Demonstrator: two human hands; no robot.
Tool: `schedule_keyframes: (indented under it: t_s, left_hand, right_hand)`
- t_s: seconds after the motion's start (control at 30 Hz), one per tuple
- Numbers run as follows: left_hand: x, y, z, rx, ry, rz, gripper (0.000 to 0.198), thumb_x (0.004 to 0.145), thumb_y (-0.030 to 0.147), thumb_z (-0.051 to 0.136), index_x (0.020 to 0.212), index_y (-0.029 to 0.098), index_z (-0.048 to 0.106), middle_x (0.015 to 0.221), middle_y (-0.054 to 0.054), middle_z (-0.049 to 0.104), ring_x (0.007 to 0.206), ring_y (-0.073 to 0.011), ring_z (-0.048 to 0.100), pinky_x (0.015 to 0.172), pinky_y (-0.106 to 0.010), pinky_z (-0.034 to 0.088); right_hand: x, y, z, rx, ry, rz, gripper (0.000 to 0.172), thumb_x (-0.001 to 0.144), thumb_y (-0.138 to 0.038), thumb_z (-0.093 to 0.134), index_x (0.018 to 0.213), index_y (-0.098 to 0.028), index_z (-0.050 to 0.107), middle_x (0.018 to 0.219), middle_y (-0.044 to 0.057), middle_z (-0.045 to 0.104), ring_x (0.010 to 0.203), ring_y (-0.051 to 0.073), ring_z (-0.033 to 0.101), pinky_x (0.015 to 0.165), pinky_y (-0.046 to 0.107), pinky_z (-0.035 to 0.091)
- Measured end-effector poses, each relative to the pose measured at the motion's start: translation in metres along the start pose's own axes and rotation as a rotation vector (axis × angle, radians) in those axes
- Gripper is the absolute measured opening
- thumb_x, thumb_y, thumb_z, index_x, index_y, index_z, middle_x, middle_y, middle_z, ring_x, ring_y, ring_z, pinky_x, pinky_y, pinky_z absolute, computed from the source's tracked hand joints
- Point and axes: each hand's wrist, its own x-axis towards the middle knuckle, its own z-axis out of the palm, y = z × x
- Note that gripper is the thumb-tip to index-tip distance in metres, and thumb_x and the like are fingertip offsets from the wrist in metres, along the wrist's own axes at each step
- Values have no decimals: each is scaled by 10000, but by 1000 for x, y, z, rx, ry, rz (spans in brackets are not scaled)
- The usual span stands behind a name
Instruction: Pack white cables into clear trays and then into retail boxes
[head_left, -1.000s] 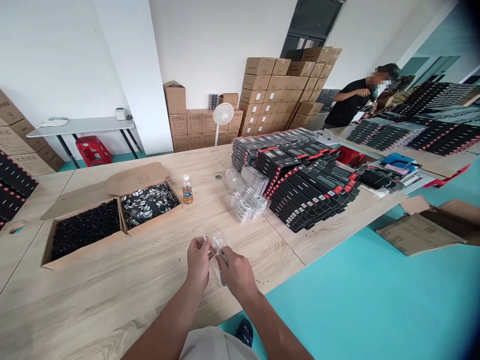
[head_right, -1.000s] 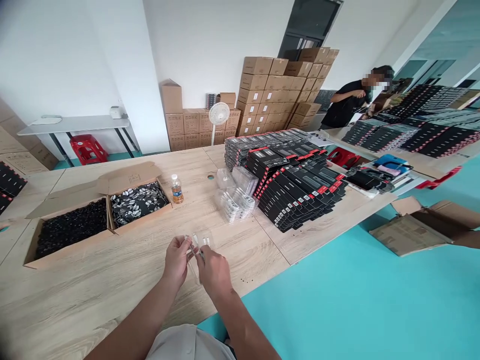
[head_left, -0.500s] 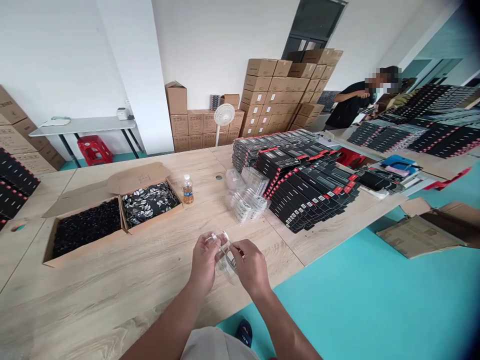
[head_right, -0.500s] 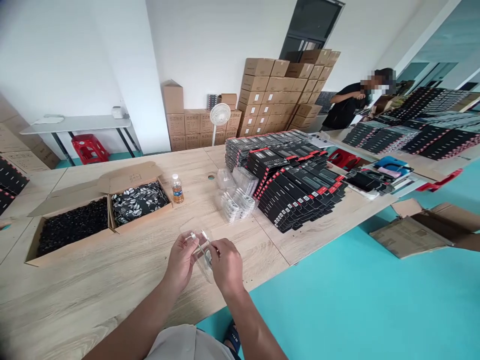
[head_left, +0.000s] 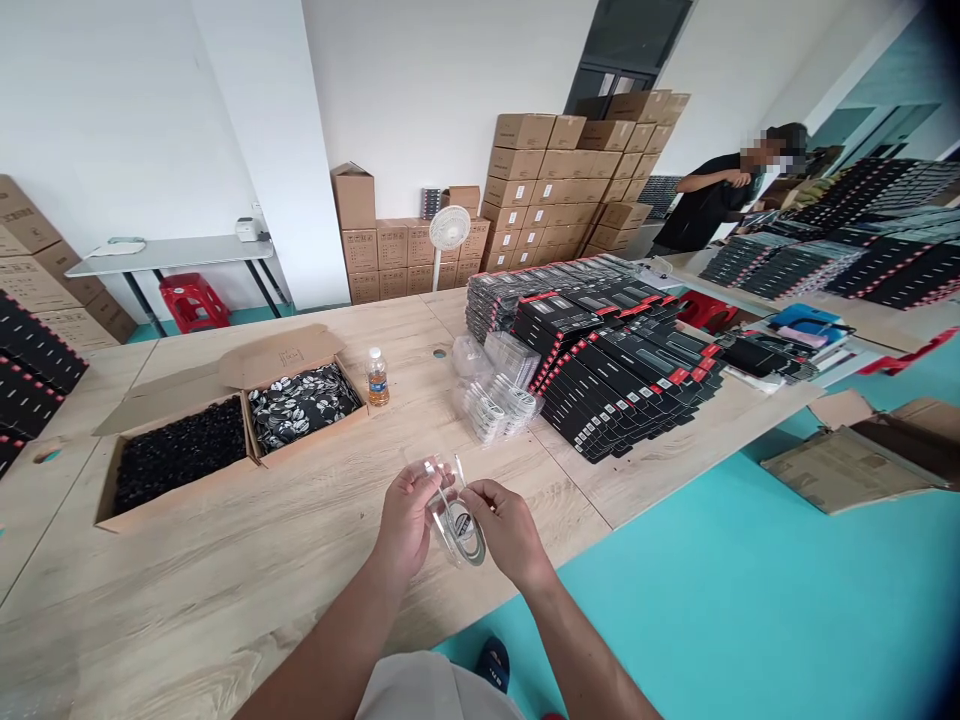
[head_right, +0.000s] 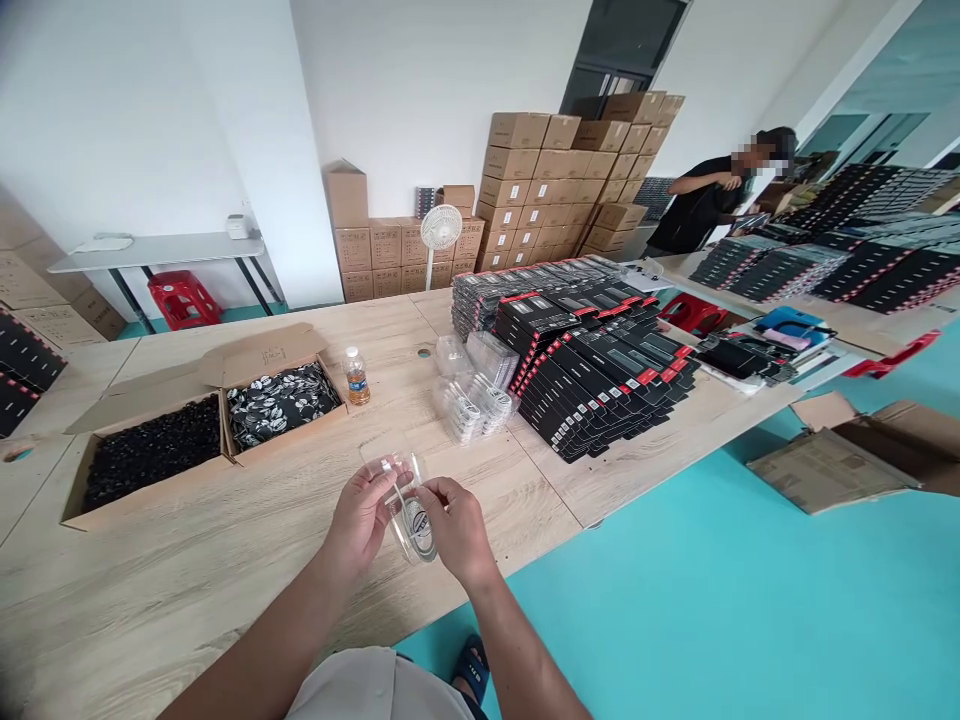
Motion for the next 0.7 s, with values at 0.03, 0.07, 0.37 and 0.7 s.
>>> schedule_keyframes:
  t_s: [0.03,0.07,0.37,0.7]
  left_hand:
    - [0,1,0,8,-2,-10,326,636,268,823,912,161,687,954,-97,707,916,-222,653,779,-341,515]
    - [0,2,0,13,-7,-22,326,643,269,818,922,159,688,968,-105,706,927,-226,652,791,-343,512]
    - [2,14,2,-20,-77,-94,271,678,243,792,915,162,689,851,-49,710,750,-156,652,682,-266,489]
    - [-3,15,11,25,-153,-16,188,700,251,764,840,156,683,880,-77,721,828,-198,657,761,-314,484]
  right_hand:
    - [0,-1,-1,16,-13,2,325,874,-438,516,750,-194,692,727,28,684,663,162,573,609,252,421]
    - [-1,-3,-2,35,-23,7,324,868,-441,526,743,-190,690,715,24,678,650,157,564,600,249,419]
    - [-8,-20,0,86,66,32,205,765,-378,661,732,-176,675,663,17,635,588,143,527,543,249,408]
    - [-6,-17,-1,-277,85,-151,367,953,-367,416,688,-207,614,725,32,628,644,155,563,582,254,386]
